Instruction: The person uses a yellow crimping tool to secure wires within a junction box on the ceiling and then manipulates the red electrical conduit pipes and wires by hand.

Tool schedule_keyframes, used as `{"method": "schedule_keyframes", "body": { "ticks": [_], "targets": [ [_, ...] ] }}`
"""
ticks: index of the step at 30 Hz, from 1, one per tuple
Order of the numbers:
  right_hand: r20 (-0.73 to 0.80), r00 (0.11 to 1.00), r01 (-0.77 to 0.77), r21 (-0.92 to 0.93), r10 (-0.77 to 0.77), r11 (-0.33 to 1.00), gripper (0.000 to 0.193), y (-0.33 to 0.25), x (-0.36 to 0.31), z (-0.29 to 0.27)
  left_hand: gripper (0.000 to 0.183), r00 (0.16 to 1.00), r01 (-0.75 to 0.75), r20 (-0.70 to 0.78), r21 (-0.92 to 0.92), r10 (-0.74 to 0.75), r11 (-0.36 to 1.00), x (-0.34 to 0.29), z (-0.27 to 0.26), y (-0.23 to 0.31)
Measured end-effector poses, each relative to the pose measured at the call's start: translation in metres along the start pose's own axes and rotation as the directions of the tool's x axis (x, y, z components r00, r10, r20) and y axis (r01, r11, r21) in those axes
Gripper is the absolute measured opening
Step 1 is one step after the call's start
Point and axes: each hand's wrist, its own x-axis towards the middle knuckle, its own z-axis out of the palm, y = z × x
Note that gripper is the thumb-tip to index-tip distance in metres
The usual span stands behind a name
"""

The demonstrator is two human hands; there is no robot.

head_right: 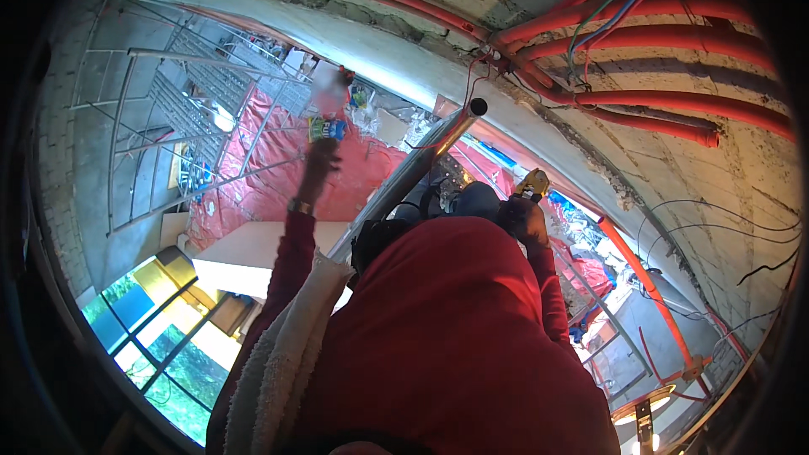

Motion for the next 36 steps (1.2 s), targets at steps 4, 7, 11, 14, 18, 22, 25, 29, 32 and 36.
{"method": "schedule_keyframes", "body": {
  "ticks": [4, 7, 11, 14, 18, 22, 25, 29, 32, 36],
  "targets": [
    [-0.045, 0.996, -0.072, 0.201, 0.083, 0.977, 0.034, 0.046, 0.01, -0.012, 0.054, 0.789, -0.264, 0.602, 0.159, 0.119, 0.951, -0.026, 0.063, -0.072],
    [-0.055, 0.99, -0.108, 0.285, 0.129, 0.952, 0.036, 0.032, 0.002, -0.002, 0.065, 0.855, -0.294, 0.499, 0.693, -0.143, 0.658, -0.035, 0.12, -0.06],
    [0.0, 0.997, 0.08, -0.216, -0.082, 0.973, 0.04, -0.029, -0.015, 0.011, 0.069, 0.9, -0.072, 0.335, 0.746, -0.279, 0.661, -0.051, 0.144, -0.002],
    [-0.066, 0.992, 0.096, -0.188, -0.11, 0.978, 0.039, -0.011, -0.017, 0.01, 0.067, 0.936, -0.259, 0.35, 0.72, -0.015, 0.643, -0.048, 0.153, -0.012],
    [-0.1, 0.995, -0.002, -0.154, -0.014, 0.988, 0.031, -0.023, -0.018, 0.015, 0.062, 0.952, -0.199, 0.293, 0.817, -0.092, 0.542, -0.035, 0.161, -0.017],
    [0.014, 0.997, -0.082, -0.012, 0.082, 0.997, 0.025, 0.053, -0.002, -0.013, 0.053, 0.972, -0.139, 0.216, 0.838, -0.086, 0.528, -0.043, 0.165, -0.02],
    [0.066, 0.998, -0.005, 0.098, -0.002, 0.995, 0.021, 0.126, 0.01, -0.041, 0.048, 0.979, -0.156, 0.199, 0.848, -0.033, 0.506, -0.042, 0.17, -0.029],
    [0.099, 0.989, -0.105, -0.012, 0.106, 0.994, 0.018, 0.079, -0.004, -0.033, 0.038, 0.988, -0.14, 0.153, 0.889, 0.005, 0.435, -0.053, 0.179, -0.008],
    [0.178, 0.923, -0.367, 0.668, 0.34, 0.648, 0.016, 0.061, -0.011, -0.037, 0.033, 0.994, -0.103, 0.106, 0.908, 0.015, 0.405, -0.056, 0.187, -0.01],
    [0.122, 0.887, -0.416, 0.631, 0.445, 0.655, 0.019, 0.051, -0.014, -0.041, 0.032, 0.992, -0.129, 0.114, 0.922, 0.062, 0.364, -0.057, 0.191, -0.011]
  ]
}}
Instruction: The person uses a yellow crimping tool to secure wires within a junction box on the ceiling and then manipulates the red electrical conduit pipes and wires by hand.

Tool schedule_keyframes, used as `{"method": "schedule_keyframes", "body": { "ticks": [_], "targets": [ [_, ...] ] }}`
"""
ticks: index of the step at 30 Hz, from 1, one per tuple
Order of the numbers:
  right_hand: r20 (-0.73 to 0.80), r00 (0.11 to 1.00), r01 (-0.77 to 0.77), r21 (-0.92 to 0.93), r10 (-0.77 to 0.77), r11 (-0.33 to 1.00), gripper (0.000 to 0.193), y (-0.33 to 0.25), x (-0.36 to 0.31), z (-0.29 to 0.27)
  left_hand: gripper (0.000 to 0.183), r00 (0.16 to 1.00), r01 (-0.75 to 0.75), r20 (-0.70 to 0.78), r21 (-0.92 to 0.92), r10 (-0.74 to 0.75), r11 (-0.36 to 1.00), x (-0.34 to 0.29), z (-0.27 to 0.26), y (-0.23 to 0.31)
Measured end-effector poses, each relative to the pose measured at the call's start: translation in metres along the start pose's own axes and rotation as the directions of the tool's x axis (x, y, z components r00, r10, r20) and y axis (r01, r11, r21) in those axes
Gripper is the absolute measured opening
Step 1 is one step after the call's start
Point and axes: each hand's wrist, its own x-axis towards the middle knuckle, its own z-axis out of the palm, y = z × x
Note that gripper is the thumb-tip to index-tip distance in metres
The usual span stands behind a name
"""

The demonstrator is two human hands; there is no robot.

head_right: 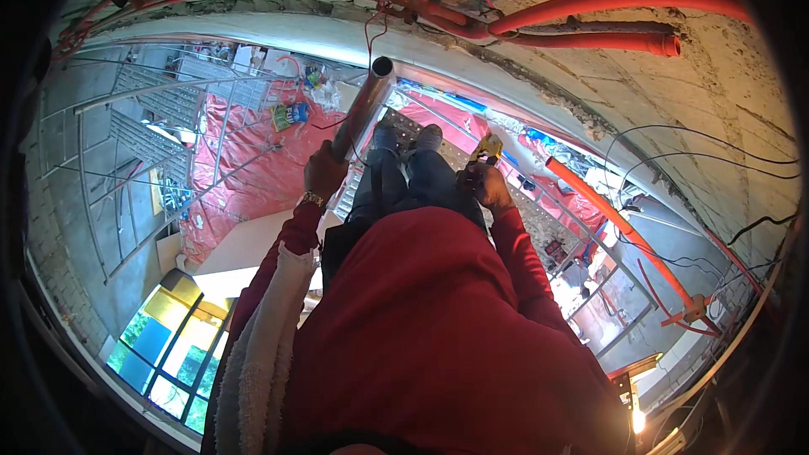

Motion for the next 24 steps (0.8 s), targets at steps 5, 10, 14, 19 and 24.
{"method": "schedule_keyframes", "body": {
  "ticks": [5, 10, 14, 19, 24],
  "targets": [
    [-0.081, 0.994, -0.061, 0.099, 0.069, 0.993, 0.028, -0.023, -0.01, 0.006, 0.031, 1.0, 0.031, -0.003, 0.026, -0.031, 0.999, -0.006, 0.001, 0.006],
    [-0.056, 0.998, -0.014, 0.128, 0.022, 0.992, 0.029, -0.029, -0.003, 0.006, 0.035, 1.0, -0.029, -0.003, 0.016, 0.029, 0.999, -0.007, 0.005, 0.006],
    [-0.087, 0.993, 0.083, -0.025, -0.085, 0.996, 0.025, -0.038, -0.004, 0.027, 0.035, 0.998, -0.062, -0.015, 0.03, 0.063, 0.998, -0.003, 0.009, 0.007],
    [0.036, 0.944, 0.331, -0.146, -0.329, 0.932, 0.026, -0.041, -0.021, 0.076, 0.045, 0.993, -0.059, 0.09, -0.128, 0.07, 0.99, 0.004, -0.002, -0.003],
    [0.134, 0.905, 0.42, -0.435, -0.404, 0.797, 0.039, -0.053, -0.034, 0.129, 0.088, 0.918, -0.032, 0.377, -0.232, 0.12, 0.972, 0.029, -0.016, -0.033]
  ]
}}
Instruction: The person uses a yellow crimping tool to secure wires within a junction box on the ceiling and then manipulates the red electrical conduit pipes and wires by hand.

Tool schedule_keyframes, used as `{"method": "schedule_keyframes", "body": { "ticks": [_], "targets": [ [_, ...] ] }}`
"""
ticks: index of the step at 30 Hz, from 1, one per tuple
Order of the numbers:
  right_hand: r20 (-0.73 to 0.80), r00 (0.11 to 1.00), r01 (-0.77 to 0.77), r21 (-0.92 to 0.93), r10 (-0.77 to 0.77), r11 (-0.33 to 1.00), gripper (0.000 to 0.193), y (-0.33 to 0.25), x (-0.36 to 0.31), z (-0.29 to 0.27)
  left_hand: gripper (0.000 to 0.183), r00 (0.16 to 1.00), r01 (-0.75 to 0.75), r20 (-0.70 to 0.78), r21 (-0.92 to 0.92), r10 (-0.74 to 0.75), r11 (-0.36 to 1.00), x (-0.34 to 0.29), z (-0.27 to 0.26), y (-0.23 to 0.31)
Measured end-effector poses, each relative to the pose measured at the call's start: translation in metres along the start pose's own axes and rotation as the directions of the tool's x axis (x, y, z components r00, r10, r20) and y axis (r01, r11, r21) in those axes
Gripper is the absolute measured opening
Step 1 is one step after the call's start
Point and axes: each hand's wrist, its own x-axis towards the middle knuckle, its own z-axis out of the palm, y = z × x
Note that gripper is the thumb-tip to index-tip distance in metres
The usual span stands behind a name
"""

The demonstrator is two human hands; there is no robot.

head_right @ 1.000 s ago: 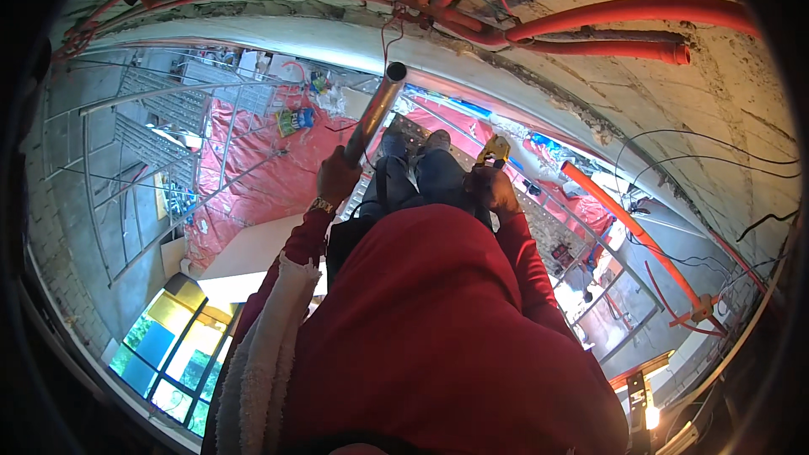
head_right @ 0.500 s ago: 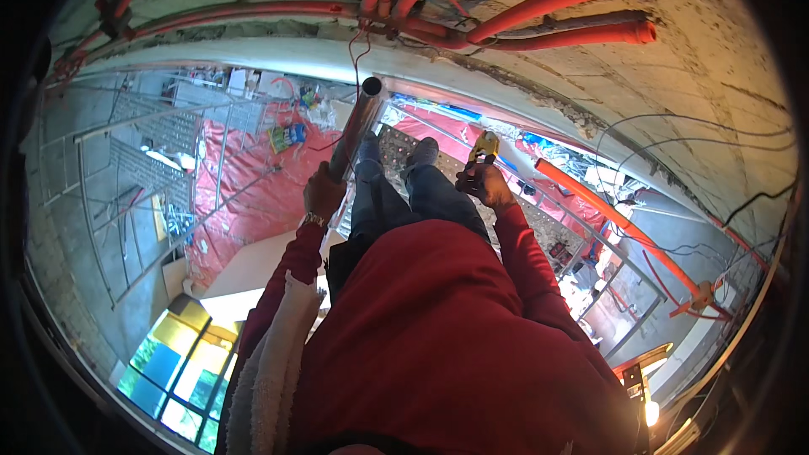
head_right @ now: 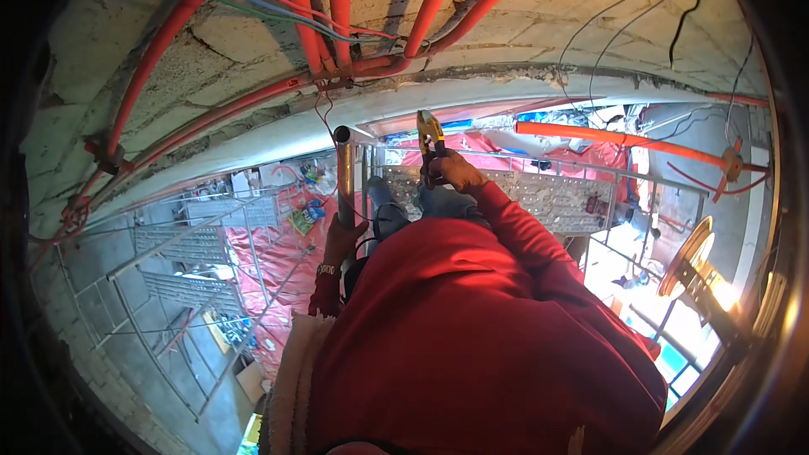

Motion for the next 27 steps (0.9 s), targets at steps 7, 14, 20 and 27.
{"method": "schedule_keyframes", "body": {
  "ticks": [7, 14, 20, 27],
  "targets": [
    [0.008, 1.0, -0.008, 0.059, 0.008, 0.998, 0.036, -0.036, 0.019, 0.033, 0.101, 0.914, -0.034, 0.396, 0.298, -0.091, 0.954, 0.036, -0.015, -0.019],
    [-0.055, 0.996, 0.068, -0.002, -0.068, 0.998, 0.029, -0.025, 0.02, 0.04, 0.058, 0.912, -0.342, 0.383, 0.513, 0.147, 0.787, 0.023, -0.04, 0.002],
    [-0.107, 0.992, 0.064, -0.045, -0.068, 0.997, 0.025, 0.006, -0.003, 0.033, 0.046, 0.829, -0.518, 0.533, 0.62, 0.168, 0.59, 0.042, -0.06, 0.001],
    [-0.285, 0.949, -0.134, 0.02, 0.134, 0.991, 0.032, 0.048, -0.026, 0.015, 0.045, 0.838, -0.514, 0.519, 0.65, 0.168, 0.56, 0.014, -0.09, 0.077]
  ]
}}
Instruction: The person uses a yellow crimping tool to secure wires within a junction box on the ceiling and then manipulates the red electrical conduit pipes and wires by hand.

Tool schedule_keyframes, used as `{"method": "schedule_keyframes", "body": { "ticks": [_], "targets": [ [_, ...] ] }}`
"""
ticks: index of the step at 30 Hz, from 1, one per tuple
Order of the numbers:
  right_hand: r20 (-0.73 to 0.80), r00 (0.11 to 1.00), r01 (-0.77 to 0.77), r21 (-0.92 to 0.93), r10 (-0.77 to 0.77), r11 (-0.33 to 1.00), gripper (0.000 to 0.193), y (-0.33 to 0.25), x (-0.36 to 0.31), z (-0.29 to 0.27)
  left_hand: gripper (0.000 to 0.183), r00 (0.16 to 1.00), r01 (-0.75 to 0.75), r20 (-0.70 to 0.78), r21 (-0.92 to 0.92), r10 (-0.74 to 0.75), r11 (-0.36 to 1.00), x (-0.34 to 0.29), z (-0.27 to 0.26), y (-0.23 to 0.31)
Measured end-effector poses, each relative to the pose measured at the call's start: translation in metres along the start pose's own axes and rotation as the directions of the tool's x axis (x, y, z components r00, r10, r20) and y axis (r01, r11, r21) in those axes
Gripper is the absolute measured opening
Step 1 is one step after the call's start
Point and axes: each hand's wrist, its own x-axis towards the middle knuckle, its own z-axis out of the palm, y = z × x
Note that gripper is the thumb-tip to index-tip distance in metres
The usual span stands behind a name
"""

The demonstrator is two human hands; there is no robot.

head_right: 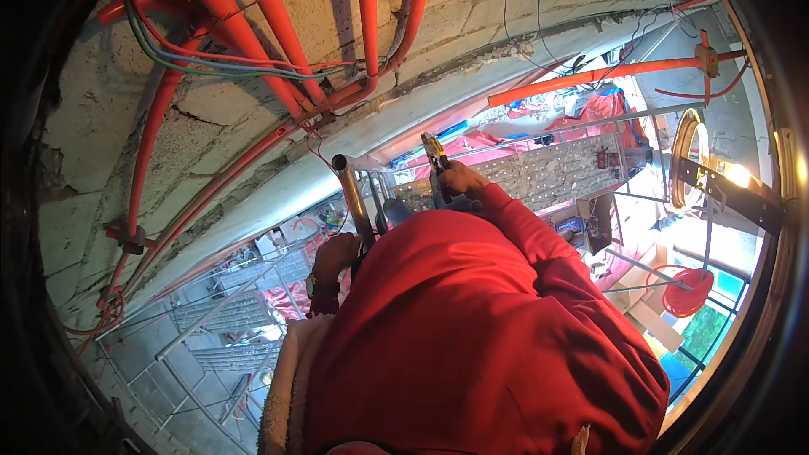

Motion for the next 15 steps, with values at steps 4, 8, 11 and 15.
{"method": "schedule_keyframes", "body": {
  "ticks": [4, 8, 11, 15],
  "targets": [
    [-0.028, 0.999, -0.021, 0.08, 0.023, 0.997, 0.033, -0.013, -0.015, 0.004, 0.048, 0.997, 0.074, -0.026, -0.095, -0.077, 0.993, -0.015, -0.042, 0.033],
    [-0.076, 0.997, 0.025, 0.125, -0.015, 0.992, 0.033, -0.016, -0.022, 0.004, 0.049, 0.999, -0.019, -0.051, -0.228, 0.007, 0.973, -0.008, -0.074, 0.056],
    [-0.034, 0.999, 0.029, 0.139, -0.024, 0.99, 0.032, -0.034, -0.03, 0.005, 0.044, 0.964, -0.084, -0.266, -0.29, 0.005, 0.953, 0.0, -0.075, 0.07],
    [-0.021, 0.998, 0.058, 0.19, -0.055, 0.98, 0.027, -0.045, -0.033, 0.009, 0.037, 0.917, -0.157, -0.398, -0.269, 0.039, 0.95, 0.008, -0.079, 0.074]
  ]
}}
